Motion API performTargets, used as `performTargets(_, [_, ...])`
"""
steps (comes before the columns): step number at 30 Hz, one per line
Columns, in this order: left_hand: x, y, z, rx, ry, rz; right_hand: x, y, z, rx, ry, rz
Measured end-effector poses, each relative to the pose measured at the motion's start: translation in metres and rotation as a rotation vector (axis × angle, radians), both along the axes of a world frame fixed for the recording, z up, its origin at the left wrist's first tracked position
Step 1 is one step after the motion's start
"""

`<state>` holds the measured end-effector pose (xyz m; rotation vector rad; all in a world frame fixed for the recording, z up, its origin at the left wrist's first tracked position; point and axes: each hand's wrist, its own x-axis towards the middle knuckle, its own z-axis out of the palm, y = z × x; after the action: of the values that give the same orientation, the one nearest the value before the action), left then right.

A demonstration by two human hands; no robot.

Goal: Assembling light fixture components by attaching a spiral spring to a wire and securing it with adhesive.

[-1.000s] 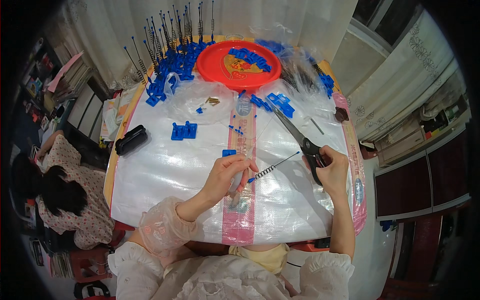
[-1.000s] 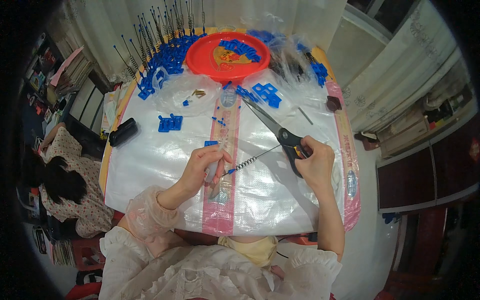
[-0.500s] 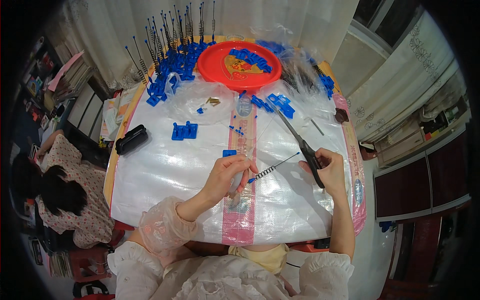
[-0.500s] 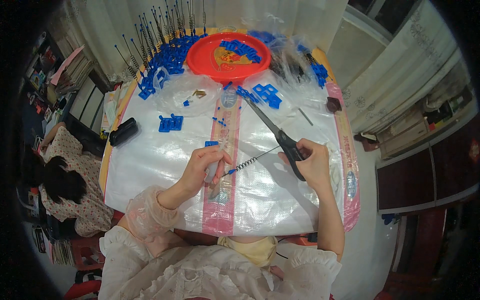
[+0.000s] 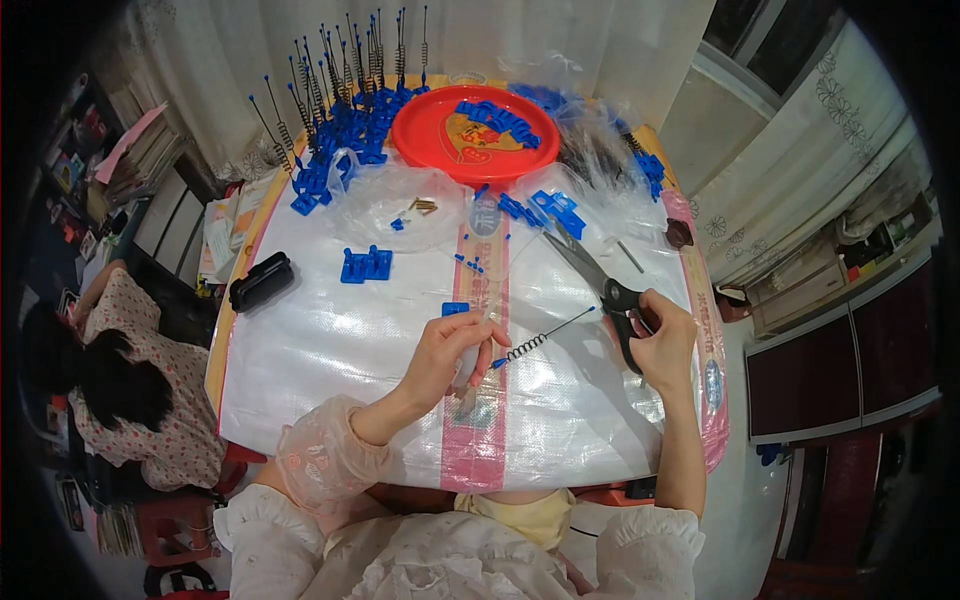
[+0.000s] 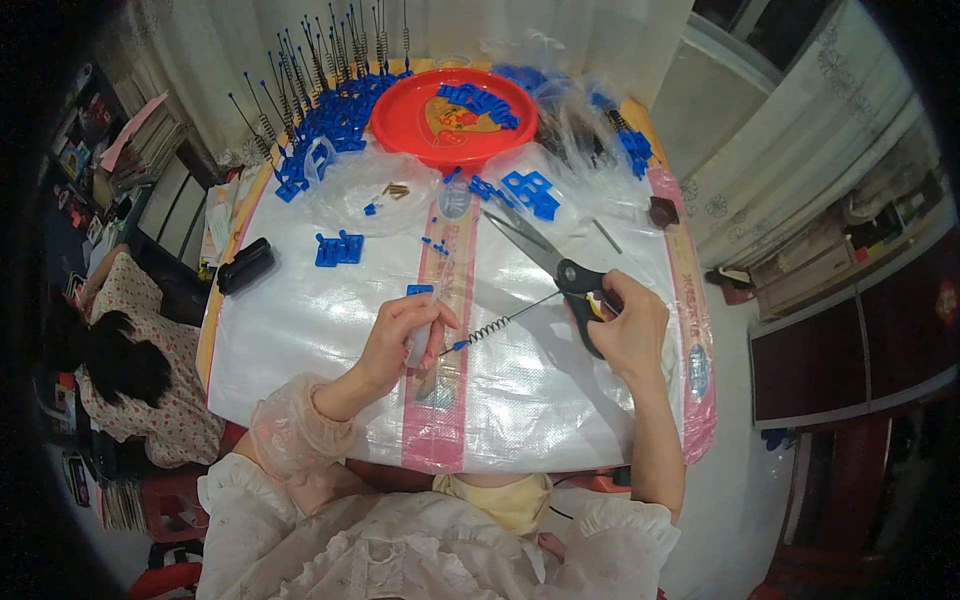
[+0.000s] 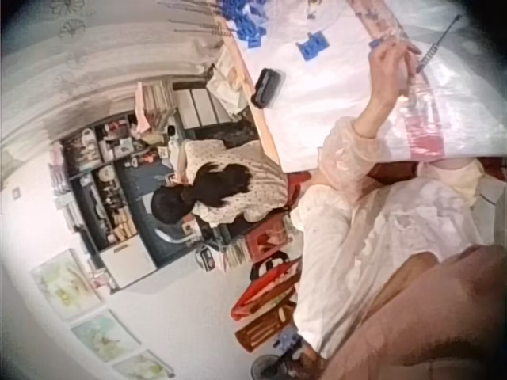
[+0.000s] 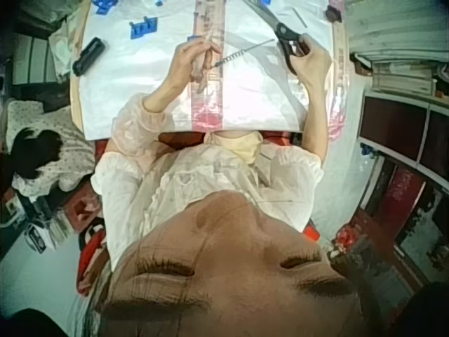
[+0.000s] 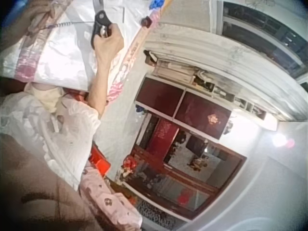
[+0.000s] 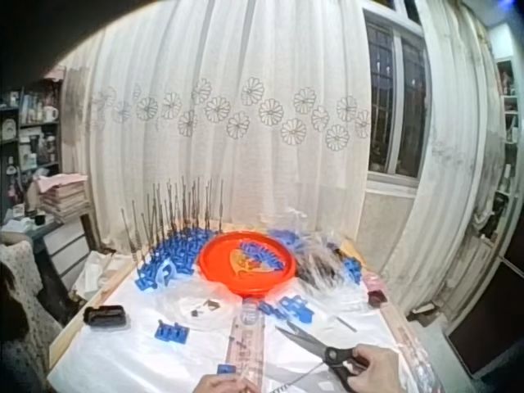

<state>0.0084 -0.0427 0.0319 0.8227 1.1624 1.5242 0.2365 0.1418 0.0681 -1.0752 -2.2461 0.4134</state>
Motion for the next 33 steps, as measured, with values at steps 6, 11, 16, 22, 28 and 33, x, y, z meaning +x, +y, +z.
performTargets(6, [0.0, 0.001, -0.002, 0.009, -0.014, -0.006, 0.001, -0.001, -0.001, 0.016, -0.025, 0.009])
performTargets(11, [-0.001, 0.0, 0.001, -0.003, -0.014, -0.015, 0.001, -0.002, -0.001, 0.018, -0.019, 0.016])
performTargets(16, [-0.002, 0.001, -0.003, 0.008, -0.027, 0.005, 0.002, 0.0, 0.002, -0.066, 0.025, -0.019])
performTargets(22, [-0.002, 0.001, -0.004, 0.011, -0.008, -0.017, 0.001, -0.003, -0.003, 0.075, 0.0, 0.026])
performTargets(28, [-0.002, 0.0, -0.003, -0.005, -0.01, -0.041, 0.001, -0.004, -0.005, 0.107, 0.015, 0.029])
performTargets(33, [-0.002, 0.0, -0.004, -0.003, -0.007, -0.044, 0.003, -0.002, -0.007, 0.109, 0.015, 0.019])
